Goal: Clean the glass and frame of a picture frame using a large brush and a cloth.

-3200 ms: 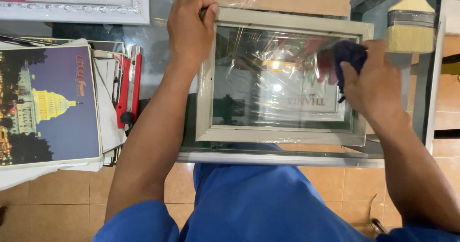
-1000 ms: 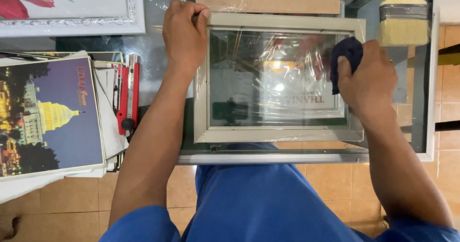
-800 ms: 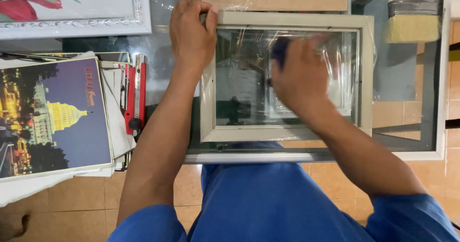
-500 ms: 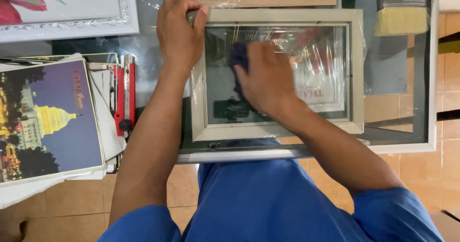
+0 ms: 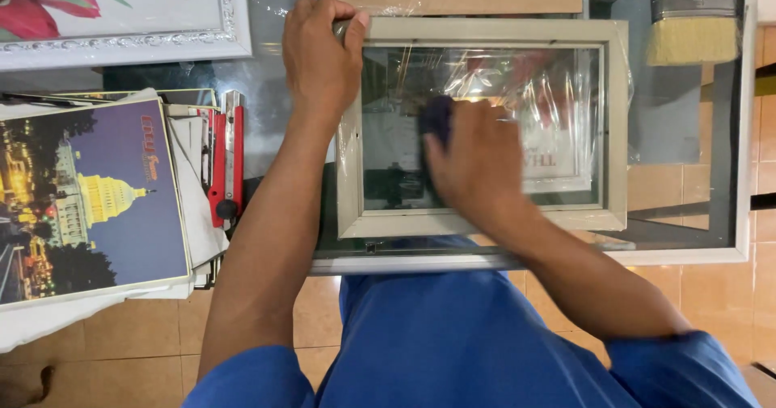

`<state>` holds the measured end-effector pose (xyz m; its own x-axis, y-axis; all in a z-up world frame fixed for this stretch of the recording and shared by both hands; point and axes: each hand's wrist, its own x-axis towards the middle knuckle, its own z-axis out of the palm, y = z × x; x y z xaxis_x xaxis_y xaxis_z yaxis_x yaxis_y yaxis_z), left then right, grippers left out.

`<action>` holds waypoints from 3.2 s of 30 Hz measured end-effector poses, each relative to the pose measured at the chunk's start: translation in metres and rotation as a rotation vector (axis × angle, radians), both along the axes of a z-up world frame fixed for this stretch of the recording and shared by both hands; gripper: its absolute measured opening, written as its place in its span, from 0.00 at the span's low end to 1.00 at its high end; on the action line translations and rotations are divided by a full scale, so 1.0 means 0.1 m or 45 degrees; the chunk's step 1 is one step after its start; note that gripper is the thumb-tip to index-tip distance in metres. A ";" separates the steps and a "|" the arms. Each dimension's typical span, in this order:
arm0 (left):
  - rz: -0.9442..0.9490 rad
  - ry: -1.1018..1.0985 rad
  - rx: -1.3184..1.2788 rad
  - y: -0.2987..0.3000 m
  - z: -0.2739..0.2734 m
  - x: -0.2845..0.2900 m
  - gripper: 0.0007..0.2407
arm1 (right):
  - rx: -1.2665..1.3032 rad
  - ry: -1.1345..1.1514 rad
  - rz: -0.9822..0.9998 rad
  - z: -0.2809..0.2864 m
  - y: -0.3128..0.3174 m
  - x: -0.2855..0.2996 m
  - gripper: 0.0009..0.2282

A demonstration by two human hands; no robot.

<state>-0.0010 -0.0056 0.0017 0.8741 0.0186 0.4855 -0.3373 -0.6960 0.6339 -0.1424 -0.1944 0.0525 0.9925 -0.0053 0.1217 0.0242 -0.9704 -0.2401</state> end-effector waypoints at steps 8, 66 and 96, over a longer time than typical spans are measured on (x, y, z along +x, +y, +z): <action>-0.013 0.042 0.011 0.01 0.02 -0.01 0.05 | 0.232 -0.002 0.260 0.20 -0.02 -0.09 0.16; 0.004 -0.007 -0.055 0.02 -0.02 -0.03 0.02 | 0.061 0.325 1.038 0.27 0.08 0.18 0.14; -0.076 -0.007 0.051 -0.02 0.03 -0.05 0.10 | -0.567 0.602 0.370 0.65 -1.84 0.03 0.17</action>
<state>-0.0058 -0.0073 0.0051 0.8702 -0.0528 0.4898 -0.3824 -0.6992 0.6040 -0.1393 -0.3785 0.1172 0.8932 0.2176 -0.3935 0.2880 -0.9489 0.1290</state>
